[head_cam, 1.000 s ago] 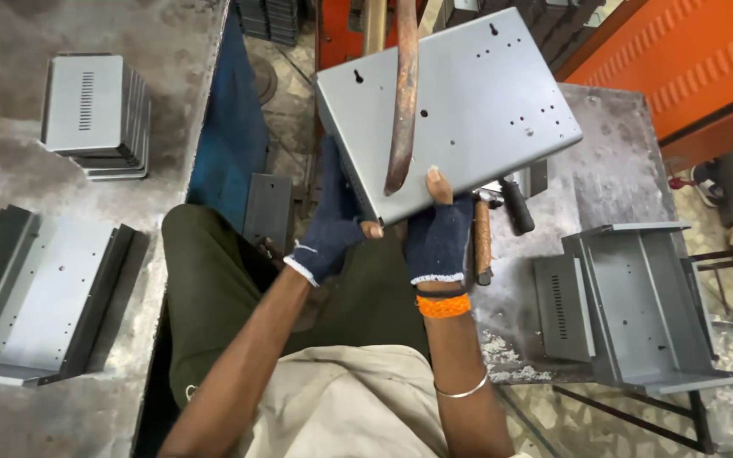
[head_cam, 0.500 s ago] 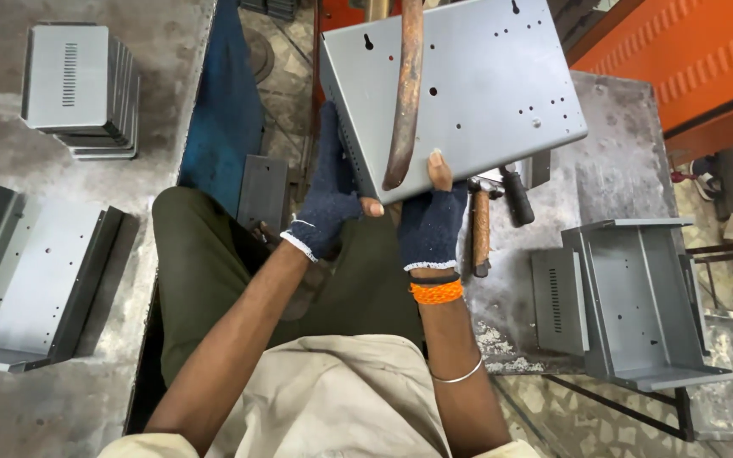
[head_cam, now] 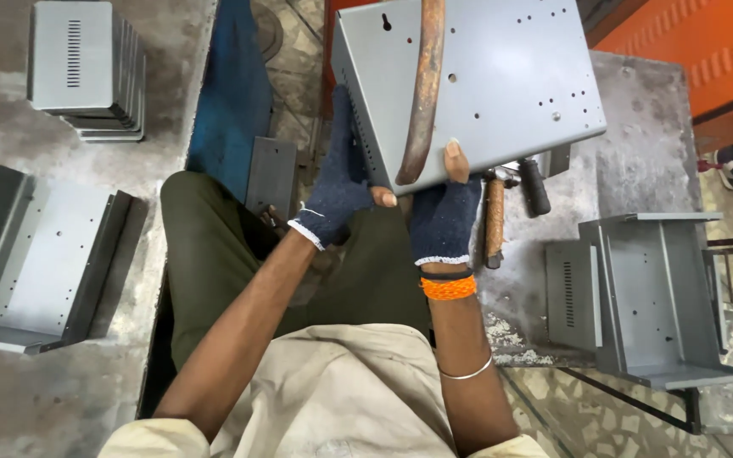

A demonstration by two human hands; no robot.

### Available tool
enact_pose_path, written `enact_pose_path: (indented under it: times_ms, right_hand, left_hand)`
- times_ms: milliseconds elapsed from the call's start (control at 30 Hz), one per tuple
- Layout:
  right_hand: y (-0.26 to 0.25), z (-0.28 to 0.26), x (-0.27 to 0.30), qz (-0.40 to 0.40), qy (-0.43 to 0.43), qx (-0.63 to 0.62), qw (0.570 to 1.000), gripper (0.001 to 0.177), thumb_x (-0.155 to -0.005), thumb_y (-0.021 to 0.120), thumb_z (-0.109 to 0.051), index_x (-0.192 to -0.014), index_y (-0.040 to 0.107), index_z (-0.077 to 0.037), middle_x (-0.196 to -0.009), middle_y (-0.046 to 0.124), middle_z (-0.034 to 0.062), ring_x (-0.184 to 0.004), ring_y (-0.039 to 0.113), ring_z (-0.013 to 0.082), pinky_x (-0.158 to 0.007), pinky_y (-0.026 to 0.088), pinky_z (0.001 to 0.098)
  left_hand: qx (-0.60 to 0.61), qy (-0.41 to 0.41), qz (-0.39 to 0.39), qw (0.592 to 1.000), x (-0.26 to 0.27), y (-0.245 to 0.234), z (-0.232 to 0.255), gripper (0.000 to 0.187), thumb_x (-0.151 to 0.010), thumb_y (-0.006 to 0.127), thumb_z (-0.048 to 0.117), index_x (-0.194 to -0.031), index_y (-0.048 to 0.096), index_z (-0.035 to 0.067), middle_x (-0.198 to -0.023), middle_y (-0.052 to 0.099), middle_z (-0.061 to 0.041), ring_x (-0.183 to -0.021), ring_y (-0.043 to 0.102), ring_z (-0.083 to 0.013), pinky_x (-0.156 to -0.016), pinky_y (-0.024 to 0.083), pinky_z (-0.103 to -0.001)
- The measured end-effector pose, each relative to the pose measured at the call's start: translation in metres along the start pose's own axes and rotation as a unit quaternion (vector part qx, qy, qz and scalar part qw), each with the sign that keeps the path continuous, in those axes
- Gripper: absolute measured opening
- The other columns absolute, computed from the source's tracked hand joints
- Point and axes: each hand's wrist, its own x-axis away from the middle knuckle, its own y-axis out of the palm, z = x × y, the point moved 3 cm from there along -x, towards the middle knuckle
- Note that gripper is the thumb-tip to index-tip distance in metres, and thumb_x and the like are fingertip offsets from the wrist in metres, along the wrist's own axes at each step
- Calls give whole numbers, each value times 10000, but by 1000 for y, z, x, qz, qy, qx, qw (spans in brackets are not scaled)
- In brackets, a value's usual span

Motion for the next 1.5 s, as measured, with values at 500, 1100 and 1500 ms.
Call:
enact_pose_path:
  times_ms: [500, 1100, 1500]
  right_hand:
    - [-6, -3, 9, -54, -72, -80, 993, 317, -909, 760, -145, -1202, 665, -68, -1083, 729, 204, -929, 760, 332, -823, 688, 464]
    - [-91, -77, -44, -58, -38, 135, 988, 393, -825, 795, -277, -1184, 707, -144, -990, 731, 83, -817, 744, 185, -720, 647, 306]
    - [-94, -86, -31, -53, -34, 204, 977, 493, -830, 796, -311, -1279, 687, -139, -1012, 739, 76, -822, 736, 173, -738, 640, 321]
  left_hand:
    - [76, 8, -11, 997, 1, 32, 33, 1606, -486, 1055, 97, -1660, -38, 162, -1733, 76, -111, -1596, 63, -222, -1327, 66, -464]
    - [-108, 33, 31, 993, 7, 27, 82, 315, -1108, 472, 273, -1293, 677, 123, -1562, 489, -142, -1474, 433, -318, -1224, 341, -470]
    - [-59, 109, 59, 991, 7, 27, 75, 258, -1076, 586, 248, -1217, 741, 97, -1544, 513, -155, -1465, 454, -307, -1234, 344, -468]
